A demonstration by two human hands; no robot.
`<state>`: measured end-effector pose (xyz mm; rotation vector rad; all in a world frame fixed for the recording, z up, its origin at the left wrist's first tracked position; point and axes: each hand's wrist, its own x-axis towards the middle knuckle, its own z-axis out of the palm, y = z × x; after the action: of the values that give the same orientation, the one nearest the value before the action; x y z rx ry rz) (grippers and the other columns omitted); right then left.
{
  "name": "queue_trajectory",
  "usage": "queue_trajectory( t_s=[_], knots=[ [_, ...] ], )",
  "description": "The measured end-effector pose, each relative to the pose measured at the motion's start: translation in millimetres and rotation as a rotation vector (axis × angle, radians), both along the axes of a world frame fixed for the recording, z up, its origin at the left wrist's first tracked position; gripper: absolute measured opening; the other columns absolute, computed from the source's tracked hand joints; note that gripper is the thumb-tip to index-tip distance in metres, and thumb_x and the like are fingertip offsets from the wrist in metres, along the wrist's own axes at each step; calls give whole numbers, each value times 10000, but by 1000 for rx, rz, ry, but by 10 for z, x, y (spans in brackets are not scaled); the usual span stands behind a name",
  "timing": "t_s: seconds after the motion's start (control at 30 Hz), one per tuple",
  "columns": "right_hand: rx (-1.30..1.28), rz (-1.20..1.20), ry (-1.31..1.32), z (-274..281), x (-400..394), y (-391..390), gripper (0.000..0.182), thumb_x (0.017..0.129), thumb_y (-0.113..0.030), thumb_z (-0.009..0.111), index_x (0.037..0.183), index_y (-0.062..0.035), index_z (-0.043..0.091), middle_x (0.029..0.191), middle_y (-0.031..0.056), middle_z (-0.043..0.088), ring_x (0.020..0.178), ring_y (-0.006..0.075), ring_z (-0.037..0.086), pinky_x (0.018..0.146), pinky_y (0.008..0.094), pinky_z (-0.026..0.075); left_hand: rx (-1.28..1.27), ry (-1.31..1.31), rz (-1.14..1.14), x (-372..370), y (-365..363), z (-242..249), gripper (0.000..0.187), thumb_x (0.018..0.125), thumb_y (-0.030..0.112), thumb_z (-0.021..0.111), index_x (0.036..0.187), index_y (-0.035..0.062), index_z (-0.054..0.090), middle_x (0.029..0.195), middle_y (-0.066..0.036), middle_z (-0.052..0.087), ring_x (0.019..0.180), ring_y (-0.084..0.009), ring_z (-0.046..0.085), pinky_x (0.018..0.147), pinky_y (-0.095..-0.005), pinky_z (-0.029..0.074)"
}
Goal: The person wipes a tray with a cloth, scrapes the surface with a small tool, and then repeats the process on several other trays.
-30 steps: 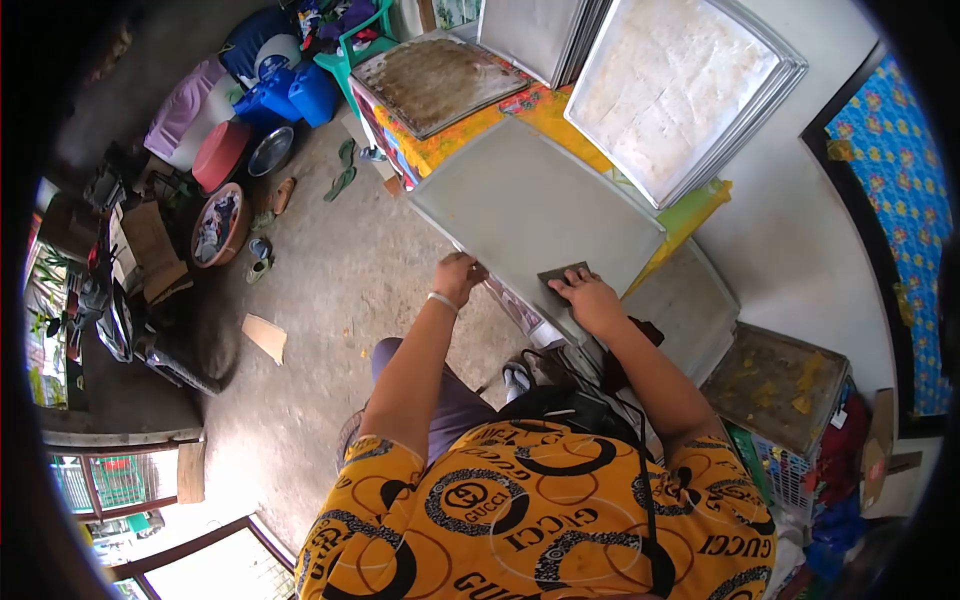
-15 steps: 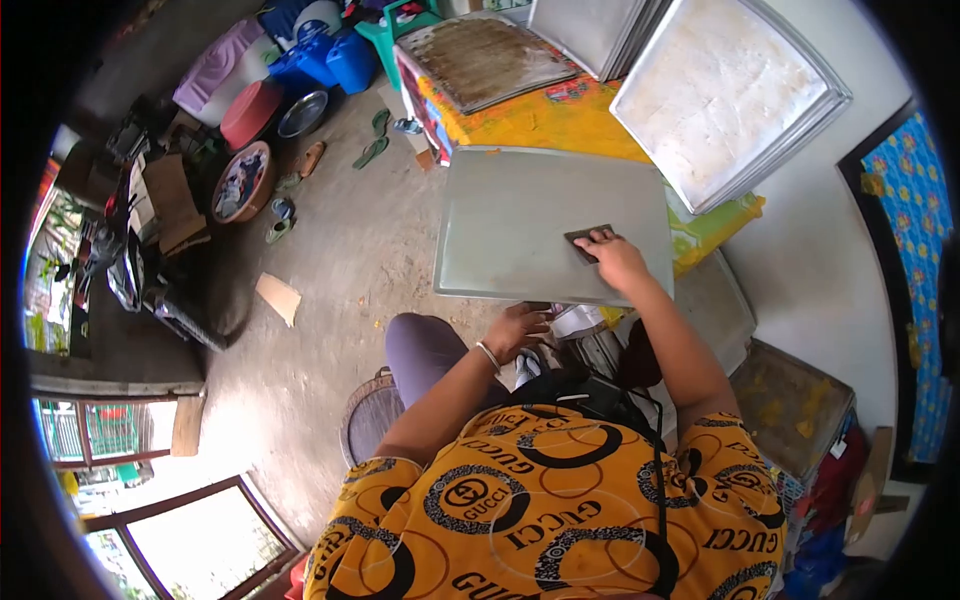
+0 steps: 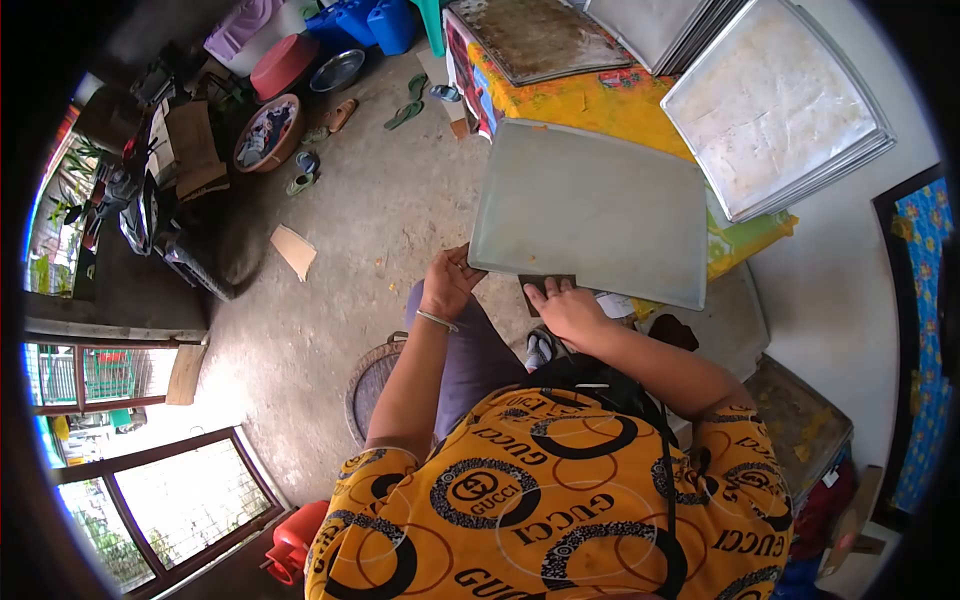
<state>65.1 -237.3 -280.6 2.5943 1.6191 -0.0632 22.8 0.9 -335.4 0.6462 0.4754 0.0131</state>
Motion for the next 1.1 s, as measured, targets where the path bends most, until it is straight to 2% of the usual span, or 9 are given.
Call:
queue_trajectory(
  t_s=[0.27, 0.43, 0.6, 0.7, 0.8, 0.87, 0.9, 0.97, 1.1],
  knots=[
    [105, -200, 77, -17, 900, 669, 211, 871, -116, 459, 1039, -39, 563, 834, 174, 631, 760, 313, 651, 570, 403, 529, -32, -18, -18, -28, -18, -32, 477, 930, 232, 296, 1233, -111, 428, 1215, -196, 542, 1097, -313, 547, 1006, -438, 396],
    [-178, -79, 150, 81, 262, 621, 391, 902, -121, 401, 1285, -74, 461, 1112, 309, 530, 901, 417, 615, 692, 469, 546, -39, -11, -33, -16, 33, -44, 492, 925, 251, 316, 1256, -94, 430, 1230, -181, 540, 1112, -303, 538, 1023, -419, 374],
    [5, -315, 87, -122, 1066, 876, 335, 937, -150, 358, 1224, -102, 524, 1042, 186, 595, 884, 329, 632, 712, 438, 528, -40, -10, -68, -20, 21, -60, 492, 924, 255, 317, 1252, -93, 434, 1228, -177, 543, 1123, -298, 529, 1025, -417, 368],
    [110, -290, 84, -83, 1470, 832, 318, 934, -136, 369, 1209, -126, 528, 1028, 195, 588, 859, 329, 626, 686, 440, 525, -81, -6, -61, -8, 43, -177, 504, 926, 269, 314, 1259, -92, 428, 1235, -176, 538, 1120, -299, 528, 1025, -421, 366],
    [30, -251, 123, -29, 953, 769, 292, 917, -147, 403, 1169, -73, 531, 1047, 223, 576, 883, 359, 617, 683, 441, 527, -83, 7, -55, 0, 39, -135, 509, 927, 284, 314, 1254, -88, 434, 1224, -178, 542, 1114, -298, 529, 1026, -421, 365],
    [57, -44, -62, -192, 500, 658, 370, 863, -114, 446, 1227, -66, 487, 1060, 257, 552, 938, 409, 593, 718, 462, 534, -100, -1, -65, -9, 51, -112, 508, 930, 291, 315, 1249, -84, 440, 1218, -176, 545, 1117, -297, 527, 1025, -421, 365],
    [26, -21, 12, -156, 372, 656, 402, 849, -110, 461, 1248, -61, 470, 1059, 260, 549, 951, 413, 587, 731, 469, 534, -111, -3, -71, -9, 40, -96, 508, 931, 294, 315, 1247, -82, 442, 1215, -174, 547, 1119, -297, 527, 1024, -421, 365],
    [-69, -78, 28, -17, 437, 795, 430, 845, -90, 447, 1274, -75, 466, 1124, 233, 545, 976, 367, 584, 733, 422, 543, -99, 2, -56, -10, 11, -40, 507, 932, 300, 317, 1246, -77, 447, 1210, -174, 549, 1118, -295, 527, 1022, -421, 365],
    [-12, -314, -10, -127, 1283, 1138, 389, 862, -105, 450, 1249, -79, 473, 1042, 202, 579, 870, 340, 620, 653, 405, 541, -91, -10, -74, -34, 26, -20, 523, 927, 326, 340, 1258, -64, 449, 1198, -154, 560, 1114, -266, 533, 1014, -400, 370]
  ],
)
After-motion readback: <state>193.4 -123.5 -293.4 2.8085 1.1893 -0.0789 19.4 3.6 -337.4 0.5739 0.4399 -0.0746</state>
